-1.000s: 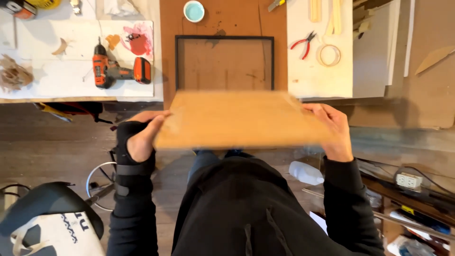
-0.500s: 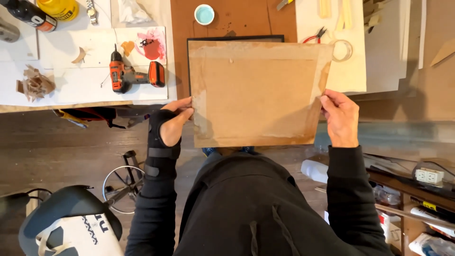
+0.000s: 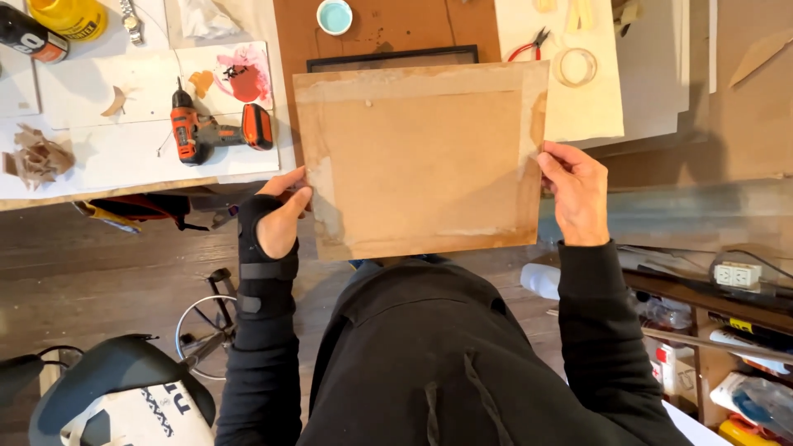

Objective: Applying black paint to the edges of a picture frame using a foam brush.

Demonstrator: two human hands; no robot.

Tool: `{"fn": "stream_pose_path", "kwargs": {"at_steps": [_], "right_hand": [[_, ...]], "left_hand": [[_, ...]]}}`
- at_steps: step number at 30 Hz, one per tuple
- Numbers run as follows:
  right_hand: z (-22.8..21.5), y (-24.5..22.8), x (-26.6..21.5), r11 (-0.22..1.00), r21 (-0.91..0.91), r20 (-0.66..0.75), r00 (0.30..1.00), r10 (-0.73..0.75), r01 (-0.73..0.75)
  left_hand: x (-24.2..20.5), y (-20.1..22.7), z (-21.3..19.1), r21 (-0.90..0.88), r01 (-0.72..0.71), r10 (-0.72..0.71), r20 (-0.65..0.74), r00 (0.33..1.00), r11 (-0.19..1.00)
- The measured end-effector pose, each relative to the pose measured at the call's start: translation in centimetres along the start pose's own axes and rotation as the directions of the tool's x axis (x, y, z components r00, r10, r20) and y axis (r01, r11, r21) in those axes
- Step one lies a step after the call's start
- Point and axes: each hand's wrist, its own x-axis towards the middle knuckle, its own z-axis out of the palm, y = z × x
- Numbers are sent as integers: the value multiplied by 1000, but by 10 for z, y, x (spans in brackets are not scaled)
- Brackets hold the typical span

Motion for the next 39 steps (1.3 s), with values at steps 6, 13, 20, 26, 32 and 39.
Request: {"fn": "stream_pose_path", "kwargs": {"at_steps": [6,13,20,26,32,39], "right_hand": [[-1,13,-6,987,-158,0,999,-37,37],[10,-20,-28,993,115,64,998,-1,-6],[9,-9,-18,985,169,138,990,12,-36],[13,0,-17,940,323,199,979,42,-106],[-4,31,-9,932,351,122,991,47,-88],[10,19,-11,935,292,123,978,171,-200]], "left_hand": [[-11,-5,-9,24,6,-5,-69,998,1000],[-27,16,-8,-111,-35,21,-126,992,993],[-18,4,-2,-427,-39,21,-46,999,903],[-17,-25,-4,-285,49,-34,60,998,957],[-25,-36,11,-296,102,-94,41,995,950],[-29,-49,11,-418,153,-123,97,988,896]]}}
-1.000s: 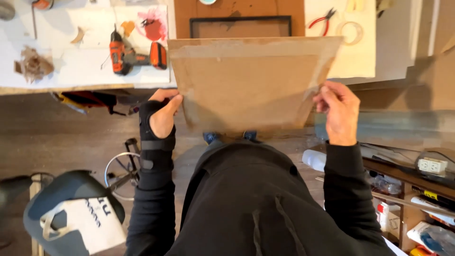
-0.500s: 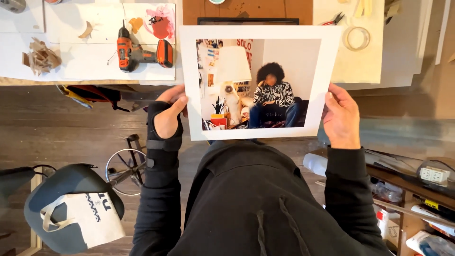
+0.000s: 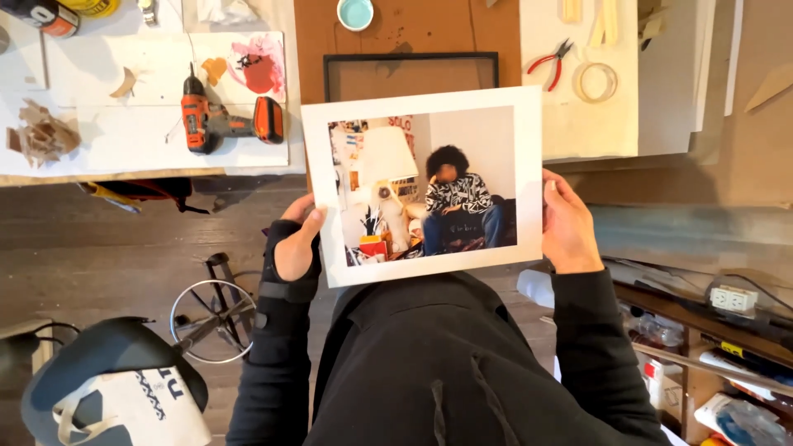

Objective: Applying black paint to the edges of a picture frame using a foam brush.

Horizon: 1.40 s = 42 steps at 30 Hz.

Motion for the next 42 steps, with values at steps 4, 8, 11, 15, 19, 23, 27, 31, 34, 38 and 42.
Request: {"fn": "stream_pose_path", "kwargs": {"at_steps": [4,8,11,15,19,23,27,31,34,38,42], "right_hand": [[30,-9,-8,986,101,74,989,127,-134],[9,25,1,981,51,143,973,181,-190],[35,36,-12,981,-52,84,979,188,-184],[79,46,-49,930,153,-90,933,349,-334],[68,104,-39,789,479,573,818,51,-385],[94,144,6,987,47,384,915,122,-152],[131,147,92,966,193,242,963,122,-170],[188,116,229,916,333,138,972,189,-225],[229,102,368,897,397,220,969,111,-193],[297,73,553,890,434,280,960,17,-143],[338,62,682,933,360,376,916,-137,-8]], "left_hand": [[1,2,-22,-51,-11,9,-38,999,999],[6,15,-41,-126,48,-52,-32,998,991],[18,7,-62,-173,98,-104,-25,994,980],[38,7,-81,-237,124,-130,-12,991,964],[70,18,-79,-235,95,-109,-50,993,967],[119,14,-71,-322,57,-70,-28,997,945],[173,47,-60,-194,-41,47,27,999,980],[199,103,-58,60,21,-6,-243,970,998],[203,102,-74,96,3,25,-288,957,995],[177,52,-101,84,-21,48,-335,941,996],[129,-74,-174,-5,-42,38,-308,951,999]]}}
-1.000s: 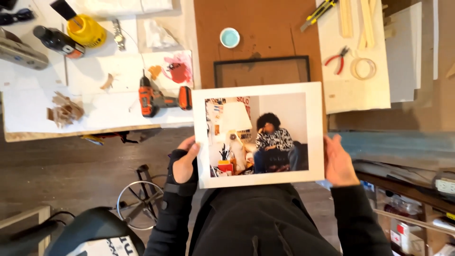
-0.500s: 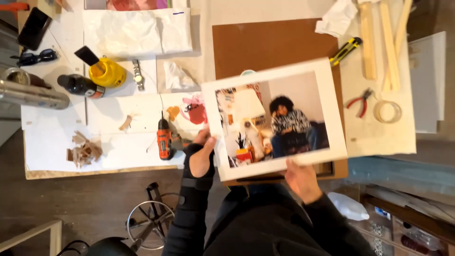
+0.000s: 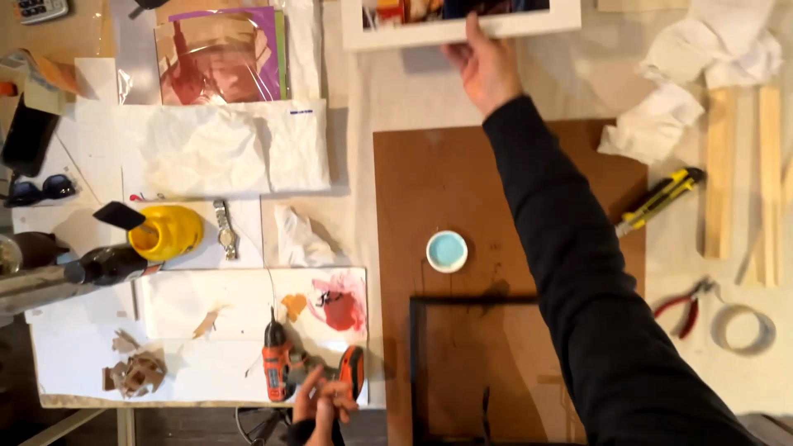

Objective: Applying black paint to the edges of a picture frame using a foam brush.

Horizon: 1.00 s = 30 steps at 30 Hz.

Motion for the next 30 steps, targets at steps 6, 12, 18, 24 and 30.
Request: {"fn": "stream_pose_path", "kwargs": {"at_steps": [6,12,18,24,30], "right_hand": [[6,0,80,1000,2,47,999,-2,2],[-21,22,101,998,57,90,995,-40,35],[3,-11,17,986,-90,77,986,150,-143],[27,-73,-134,870,-398,35,942,333,-292],[48,-91,-316,694,-596,-38,878,478,-404]], "left_hand": [[-29,-95,-35,-102,75,-86,-99,991,992],[-34,-90,-19,-109,93,-89,37,995,990],[-22,-6,52,252,466,-455,-103,885,848],[-3,94,133,322,407,-383,-140,913,855],[20,123,134,391,236,-261,11,965,890]]}}
